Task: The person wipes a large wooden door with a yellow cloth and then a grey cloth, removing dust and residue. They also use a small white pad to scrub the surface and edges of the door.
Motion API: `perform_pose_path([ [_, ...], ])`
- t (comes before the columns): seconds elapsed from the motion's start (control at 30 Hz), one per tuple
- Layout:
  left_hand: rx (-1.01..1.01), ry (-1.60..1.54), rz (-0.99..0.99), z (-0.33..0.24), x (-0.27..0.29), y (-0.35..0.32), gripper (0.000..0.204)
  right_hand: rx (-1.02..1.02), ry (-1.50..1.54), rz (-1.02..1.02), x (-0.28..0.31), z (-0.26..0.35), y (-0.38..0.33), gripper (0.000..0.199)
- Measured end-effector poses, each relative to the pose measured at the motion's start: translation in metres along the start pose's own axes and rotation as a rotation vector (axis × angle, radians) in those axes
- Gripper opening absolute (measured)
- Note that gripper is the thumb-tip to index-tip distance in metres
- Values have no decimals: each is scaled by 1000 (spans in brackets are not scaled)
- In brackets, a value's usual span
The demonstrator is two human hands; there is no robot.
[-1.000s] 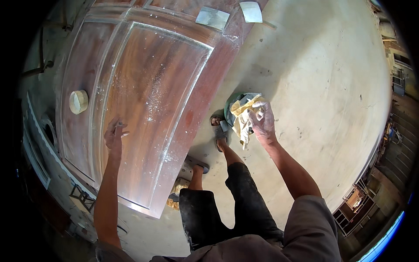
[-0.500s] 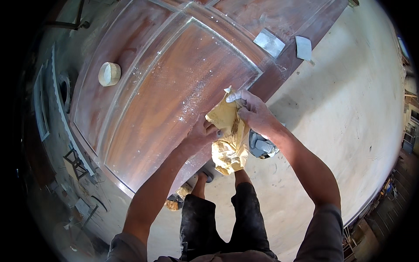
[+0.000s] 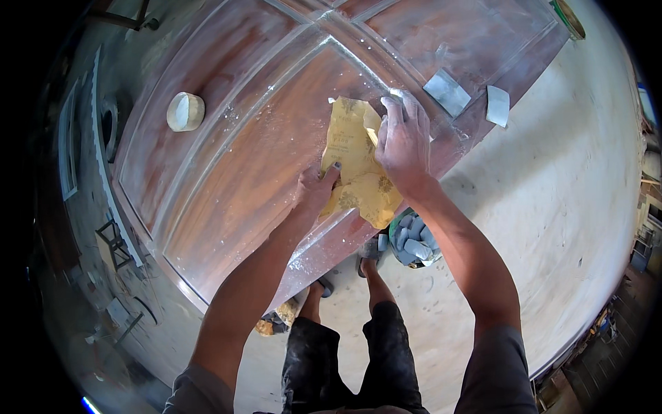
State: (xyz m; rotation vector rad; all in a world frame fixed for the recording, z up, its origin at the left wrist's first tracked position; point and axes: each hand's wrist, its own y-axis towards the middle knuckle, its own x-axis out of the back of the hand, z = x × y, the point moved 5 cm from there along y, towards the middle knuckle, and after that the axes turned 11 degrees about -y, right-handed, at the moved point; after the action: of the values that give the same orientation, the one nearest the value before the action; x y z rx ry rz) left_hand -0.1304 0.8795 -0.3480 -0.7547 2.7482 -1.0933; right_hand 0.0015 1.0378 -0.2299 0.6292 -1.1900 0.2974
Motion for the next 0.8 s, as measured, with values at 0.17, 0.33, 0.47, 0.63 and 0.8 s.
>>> perform_pose_path([
  [0.17,-102,151,34,1,13,-5,32,169,239,252,-33,76,-44,49],
  [0.33,-408,268,-57,-27,70,-38,24,118,-45,297,-92,32,-56,76],
  [0.47,-729,479,-498,-49,226,-15,27,170,-81,289,-96,18,-49,77],
  [0.63,-597,944,-818,14,442,58,49,155,-90,230,-100,6,-32,60],
  [0.8,-496,918,-901,17,408,116,61,116,-109,258,-74,-64,-65,58],
])
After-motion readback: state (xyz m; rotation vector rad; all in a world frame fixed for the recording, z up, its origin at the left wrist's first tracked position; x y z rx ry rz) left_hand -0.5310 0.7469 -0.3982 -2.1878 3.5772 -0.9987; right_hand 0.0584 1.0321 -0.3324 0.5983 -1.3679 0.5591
